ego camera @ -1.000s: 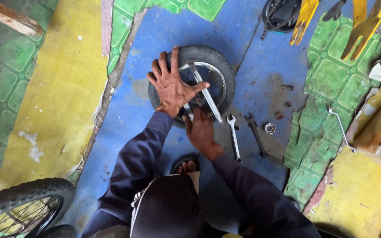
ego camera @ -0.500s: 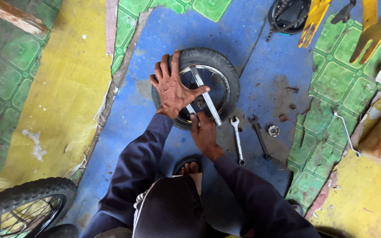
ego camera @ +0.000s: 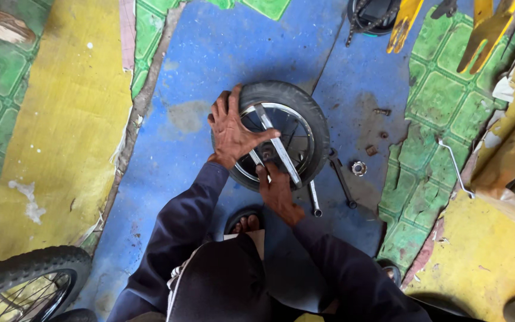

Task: The person sits on the floor of a bicycle repair shop and removes the tire and inner tube from a small bicycle wheel. They use a metal pry bar to lever the tire bead over the rim, work the bead loose around the wheel by hand, and pull the inner tube out, then continue prying the tire off the rim.

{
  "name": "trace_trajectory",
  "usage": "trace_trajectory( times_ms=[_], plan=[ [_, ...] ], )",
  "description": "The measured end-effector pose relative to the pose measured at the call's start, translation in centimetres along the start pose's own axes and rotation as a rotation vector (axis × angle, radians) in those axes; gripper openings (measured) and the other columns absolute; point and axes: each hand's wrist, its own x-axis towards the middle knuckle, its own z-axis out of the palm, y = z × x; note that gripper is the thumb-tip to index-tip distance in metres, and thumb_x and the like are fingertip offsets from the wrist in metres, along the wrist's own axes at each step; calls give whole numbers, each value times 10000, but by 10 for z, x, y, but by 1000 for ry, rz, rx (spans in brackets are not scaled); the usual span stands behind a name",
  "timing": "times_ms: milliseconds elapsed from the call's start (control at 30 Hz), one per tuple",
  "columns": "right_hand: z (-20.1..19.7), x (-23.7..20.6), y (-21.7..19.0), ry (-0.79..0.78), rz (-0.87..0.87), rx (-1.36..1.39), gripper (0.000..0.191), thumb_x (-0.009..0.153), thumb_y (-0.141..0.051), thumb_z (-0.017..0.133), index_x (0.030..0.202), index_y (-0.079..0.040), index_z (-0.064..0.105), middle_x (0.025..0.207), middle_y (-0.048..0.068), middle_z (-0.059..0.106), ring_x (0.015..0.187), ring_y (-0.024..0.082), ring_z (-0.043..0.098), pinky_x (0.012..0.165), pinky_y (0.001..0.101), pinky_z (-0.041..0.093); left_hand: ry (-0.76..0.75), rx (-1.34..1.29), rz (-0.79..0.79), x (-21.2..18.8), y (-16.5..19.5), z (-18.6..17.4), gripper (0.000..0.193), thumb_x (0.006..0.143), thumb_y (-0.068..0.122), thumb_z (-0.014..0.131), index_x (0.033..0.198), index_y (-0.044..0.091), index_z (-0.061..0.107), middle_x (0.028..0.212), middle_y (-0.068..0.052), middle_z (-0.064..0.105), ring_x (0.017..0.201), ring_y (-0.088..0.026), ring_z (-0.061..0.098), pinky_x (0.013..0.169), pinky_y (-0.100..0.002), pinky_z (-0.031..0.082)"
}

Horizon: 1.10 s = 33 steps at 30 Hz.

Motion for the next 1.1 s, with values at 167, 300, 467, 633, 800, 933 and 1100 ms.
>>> trace_trajectory(
  times_ms=[167, 300, 467, 633, 800, 933, 1100],
  plan=[
    [19, -24, 7, 45, 81, 250, 339, 1082, -308, 543, 909, -23, 601, 652, 118, 562, 578, 192, 517, 541, 377, 447, -38, 194, 29, -8, 33, 9, 1360, 466, 767, 915, 1531, 158, 329, 1439, -239, 383, 1337, -454, 353, 1051, -674, 269],
    [19, -34, 20, -20, 160, 291, 374, 1087, -324, 508, 878, -17, 549, 628, 119, 541, 558, 189, 498, 531, 377, 427, -21, 289, 60, -9, 47, 12, 1342, 493, 723, 927, 1544, 159, 314, 1464, -235, 376, 1346, -467, 347, 1046, -687, 263],
    [26, -45, 7, -28, 271, 243, 382, 1075, -334, 486, 881, -13, 554, 664, 152, 618, 567, 272, 592, 546, 423, 479, 30, 250, 108, -19, 46, 9, 1326, 504, 678, 955, 1557, 175, 327, 1477, -226, 369, 1354, -456, 350, 1057, -673, 267],
    [27, -70, -30, -70, 255, 122, 377, 1104, -315, 444, 925, -2, 554, 735, 218, 654, 679, 402, 671, 584, 497, 502, -44, 212, 88, -41, 35, 1, 1330, 475, 675, 978, 1530, 180, 337, 1464, -230, 361, 1345, -458, 333, 1041, -676, 250],
    [13, -95, -50, -205, 511, 325, 313, 1030, -294, 427, 940, -13, 530, 726, 225, 654, 616, 433, 719, 563, 516, 560, -94, 206, 83, -62, 35, -3, 1290, 457, 626, 985, 1503, 202, 360, 1458, -223, 368, 1342, -450, 332, 1032, -672, 245],
    [-3, -107, -37, -186, 179, 96, 286, 1055, -237, 499, 930, 7, 581, 771, 263, 649, 732, 484, 661, 612, 538, 500, -53, 186, -26, -82, 38, -10, 1285, 468, 627, 983, 1506, 197, 360, 1463, -203, 378, 1354, -437, 335, 1060, -657, 255],
    [-53, -77, 7, -368, 41, -39, 282, 1049, -238, 539, 891, -14, 605, 724, 253, 640, 679, 467, 645, 603, 528, 480, -6, 117, -83, -85, 39, -16, 1259, 472, 630, 983, 1475, 177, 371, 1455, -209, 380, 1352, -432, 332, 1059, -626, 266]
  ],
)
